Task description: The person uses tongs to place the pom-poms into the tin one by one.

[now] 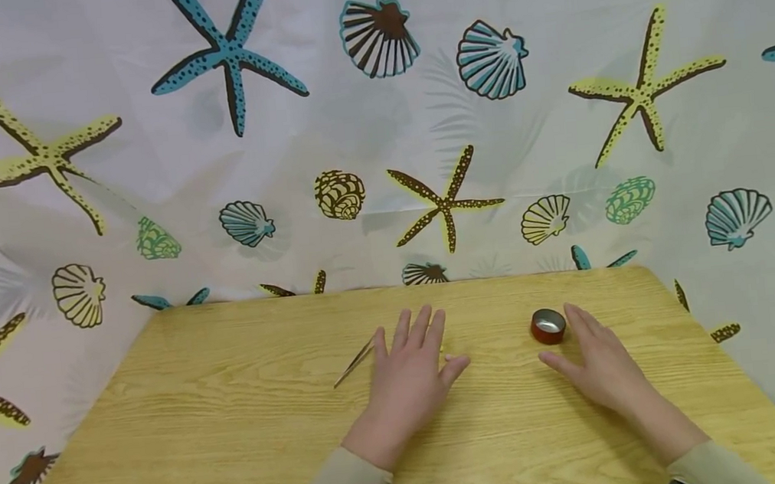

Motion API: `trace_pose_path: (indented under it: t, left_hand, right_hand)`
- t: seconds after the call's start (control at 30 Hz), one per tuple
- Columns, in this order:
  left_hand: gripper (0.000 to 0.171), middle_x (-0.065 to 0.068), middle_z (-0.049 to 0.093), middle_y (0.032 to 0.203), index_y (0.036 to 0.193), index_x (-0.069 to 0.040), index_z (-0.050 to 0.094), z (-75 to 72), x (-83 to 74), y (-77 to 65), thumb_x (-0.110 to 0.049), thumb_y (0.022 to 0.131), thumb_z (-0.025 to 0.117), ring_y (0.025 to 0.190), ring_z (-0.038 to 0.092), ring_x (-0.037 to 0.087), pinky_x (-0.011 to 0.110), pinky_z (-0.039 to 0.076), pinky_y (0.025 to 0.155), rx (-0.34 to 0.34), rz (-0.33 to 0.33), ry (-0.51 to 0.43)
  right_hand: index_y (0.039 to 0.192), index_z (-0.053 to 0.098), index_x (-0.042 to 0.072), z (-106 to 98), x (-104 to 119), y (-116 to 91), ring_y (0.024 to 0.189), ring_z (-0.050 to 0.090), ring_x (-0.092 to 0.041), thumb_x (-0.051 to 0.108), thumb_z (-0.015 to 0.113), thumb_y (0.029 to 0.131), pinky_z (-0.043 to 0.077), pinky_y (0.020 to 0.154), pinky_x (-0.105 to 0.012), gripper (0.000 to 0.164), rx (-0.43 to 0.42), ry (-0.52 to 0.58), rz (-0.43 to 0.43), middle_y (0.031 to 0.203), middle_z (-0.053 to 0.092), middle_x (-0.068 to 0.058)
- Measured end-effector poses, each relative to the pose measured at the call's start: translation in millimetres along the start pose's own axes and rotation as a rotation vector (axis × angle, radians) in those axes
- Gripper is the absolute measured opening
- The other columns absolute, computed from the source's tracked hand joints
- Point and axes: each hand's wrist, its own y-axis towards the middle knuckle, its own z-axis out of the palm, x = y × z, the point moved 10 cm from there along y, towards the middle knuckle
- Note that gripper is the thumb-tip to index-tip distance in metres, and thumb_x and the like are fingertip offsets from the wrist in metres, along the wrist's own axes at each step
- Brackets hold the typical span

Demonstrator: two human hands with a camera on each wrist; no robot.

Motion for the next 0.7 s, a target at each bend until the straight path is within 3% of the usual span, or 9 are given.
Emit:
trace_pose_path:
  t: [0.4, 0.7]
  left_hand:
    - [0.079, 0.009, 0.031, 0.179, 0.174, -0.015, 0.035, 4.7, -4.0, 4.2, -0.063, 0.113, 0.052, 0.167, 0.02, 0.038, 0.075, 0.017, 0.127, 0.01, 0.005, 0.01]
    - [0.078, 0.009, 0.032, 0.179, 0.174, -0.016, 0.035, 6.4, -8.0, 11.9, -0.062, 0.113, 0.052, 0.168, 0.018, 0.037, 0.073, 0.016, 0.127, 0.011, 0.007, 0.021]
  right_hand:
    - [0.172, 0.017, -0.006, 7.8, -19.6, 9.4, 0.155, 0.028, -0.062, 0.054, 0.074, 0.105, 0.029, 0.12, -0.076, 0.107, 0.082, 0.12, 0.074, 0.172, 0.023, -0.04]
    - [0.173, 0.017, -0.005, 12.8, -26.5, 18.0, 0.156, 0.029, -0.06, 0.049, 0.078, 0.104, 0.029, 0.121, -0.075, 0.107, 0.107, 0.197, 0.09, 0.17, 0.031, -0.037]
